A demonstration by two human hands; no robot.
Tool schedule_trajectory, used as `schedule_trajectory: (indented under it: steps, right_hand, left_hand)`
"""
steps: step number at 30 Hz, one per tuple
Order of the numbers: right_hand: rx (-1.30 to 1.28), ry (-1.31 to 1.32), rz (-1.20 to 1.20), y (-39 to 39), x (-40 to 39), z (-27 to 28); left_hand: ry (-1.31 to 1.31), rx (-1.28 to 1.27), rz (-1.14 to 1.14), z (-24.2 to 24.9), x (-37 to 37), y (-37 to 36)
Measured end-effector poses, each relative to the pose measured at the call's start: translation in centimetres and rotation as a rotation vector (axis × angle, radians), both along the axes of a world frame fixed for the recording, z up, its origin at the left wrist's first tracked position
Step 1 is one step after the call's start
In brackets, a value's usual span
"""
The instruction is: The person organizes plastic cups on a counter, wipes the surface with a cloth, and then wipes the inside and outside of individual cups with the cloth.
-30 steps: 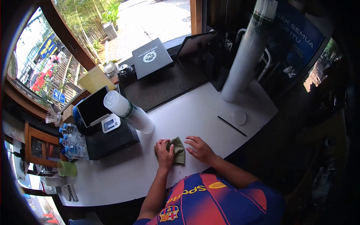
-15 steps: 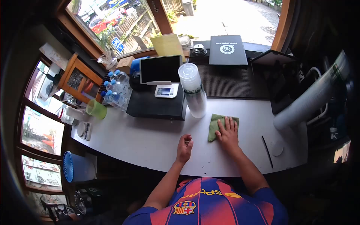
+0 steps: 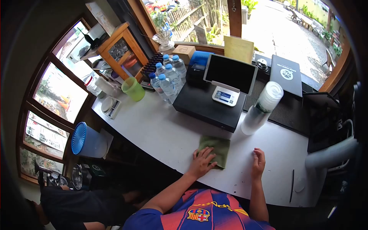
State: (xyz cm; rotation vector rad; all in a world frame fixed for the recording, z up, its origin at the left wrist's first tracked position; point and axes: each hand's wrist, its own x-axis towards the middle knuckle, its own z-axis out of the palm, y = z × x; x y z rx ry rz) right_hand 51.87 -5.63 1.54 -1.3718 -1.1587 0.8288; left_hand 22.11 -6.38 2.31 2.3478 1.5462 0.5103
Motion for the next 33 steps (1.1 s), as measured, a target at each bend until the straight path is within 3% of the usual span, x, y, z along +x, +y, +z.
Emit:
schedule_trajectory:
  steps: [3,7,10,12,13,15,17,20,22,24,27,31,33]
  right_hand:
    - [-0.003,-0.119,-0.138,-0.3,-2.5,-0.7]
    - [-0.149,-0.565,-0.307,-0.5,-9.0,-0.4]
    - [-0.18,-0.84,-0.394,0.5,-13.0,-0.1]
    - [-0.204,-1.008,-0.41,0.8,-14.7,0.7]
    - [-0.226,-0.972,-0.42,1.0,-14.8,0.7]
    - [-0.262,-0.894,-0.45,1.0,-13.9,0.4]
    - [-0.234,-0.892,-0.452,1.1,-13.5,-0.2]
    - [-0.236,-0.896,-0.447,1.3,-13.4,-0.5]
    - [-0.241,-0.885,-0.449,1.0,-13.3,-0.6]
    - [-0.227,-0.88,-0.448,1.1,-13.1,-0.5]
    - [-0.219,-0.879,-0.453,0.8,-13.7,-0.7]
    - [-0.222,-0.89,-0.457,0.9,-13.5,-0.3]
    - [-0.221,-0.901,-0.473,0.8,-13.4,-0.6]
  left_hand:
    - [0.099,0.115,0.286,-1.3,-13.0,2.4]
    - [0.326,0.175,0.689,-3.2,-33.4,7.7]
    - [0.226,0.058,0.963,-3.6,-44.6,12.7]
    - [0.302,0.054,0.9,-3.5,-45.3,15.4]
    - [0.337,0.055,0.868,-3.4,-44.4,16.1]
    - [0.274,-0.004,0.502,-1.5,-38.9,15.4]
    - [0.171,-0.131,-0.013,-0.3,-34.2,12.2]
    - [0.056,-0.183,-0.044,0.9,-34.9,10.1]
    - [0.227,-0.038,0.377,-1.1,-40.4,12.7]
    - [0.24,0.061,0.747,-3.1,-46.4,16.0]
    - [0.238,0.05,0.78,-2.4,-47.1,19.2]
    - [0.14,-0.123,0.285,0.5,-38.3,14.9]
    - [0.139,-0.148,0.049,-0.3,-33.7,10.9]
